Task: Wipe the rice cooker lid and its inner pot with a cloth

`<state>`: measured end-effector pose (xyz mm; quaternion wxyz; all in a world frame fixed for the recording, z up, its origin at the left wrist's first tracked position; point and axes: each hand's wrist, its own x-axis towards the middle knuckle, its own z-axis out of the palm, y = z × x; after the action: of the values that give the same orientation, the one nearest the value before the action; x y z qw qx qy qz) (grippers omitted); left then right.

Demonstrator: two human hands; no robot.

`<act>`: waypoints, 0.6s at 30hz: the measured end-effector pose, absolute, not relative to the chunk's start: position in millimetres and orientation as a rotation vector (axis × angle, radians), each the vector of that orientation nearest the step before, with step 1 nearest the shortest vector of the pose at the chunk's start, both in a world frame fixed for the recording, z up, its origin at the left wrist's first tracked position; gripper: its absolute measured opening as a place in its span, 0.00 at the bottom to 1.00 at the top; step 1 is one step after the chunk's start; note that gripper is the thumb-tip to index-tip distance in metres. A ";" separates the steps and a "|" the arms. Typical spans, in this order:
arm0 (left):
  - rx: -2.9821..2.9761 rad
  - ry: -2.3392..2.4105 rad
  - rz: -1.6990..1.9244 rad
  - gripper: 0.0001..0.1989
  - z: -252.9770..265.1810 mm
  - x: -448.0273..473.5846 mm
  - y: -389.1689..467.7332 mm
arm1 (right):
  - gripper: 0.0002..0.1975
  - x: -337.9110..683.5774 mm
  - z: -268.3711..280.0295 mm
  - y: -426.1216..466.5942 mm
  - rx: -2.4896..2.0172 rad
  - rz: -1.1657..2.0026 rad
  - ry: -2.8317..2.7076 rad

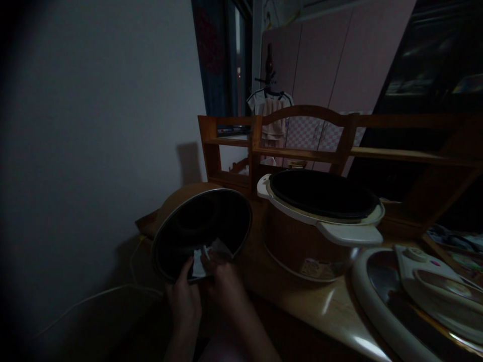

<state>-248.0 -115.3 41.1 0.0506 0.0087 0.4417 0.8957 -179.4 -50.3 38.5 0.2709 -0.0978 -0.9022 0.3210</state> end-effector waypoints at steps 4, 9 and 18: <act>-0.097 1.324 2.688 0.19 35.6 -246.7 -110.0 | 0.36 -180.0 38.8 -51.0 -0.268 0.872 -2.411; -0.167 1.338 2.624 0.17 19.0 -241.5 -101.7 | 0.35 -180.6 38.5 -52.3 -0.296 0.886 -2.371; -0.019 1.346 2.617 0.22 28.4 -245.0 -104.9 | 0.36 -178.6 40.9 -52.6 -0.276 0.938 -2.343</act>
<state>-245.0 -104.9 28.4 0.0990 -0.0064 0.4551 0.8849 -178.6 -52.6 40.9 0.2966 -0.1039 -0.8813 0.3528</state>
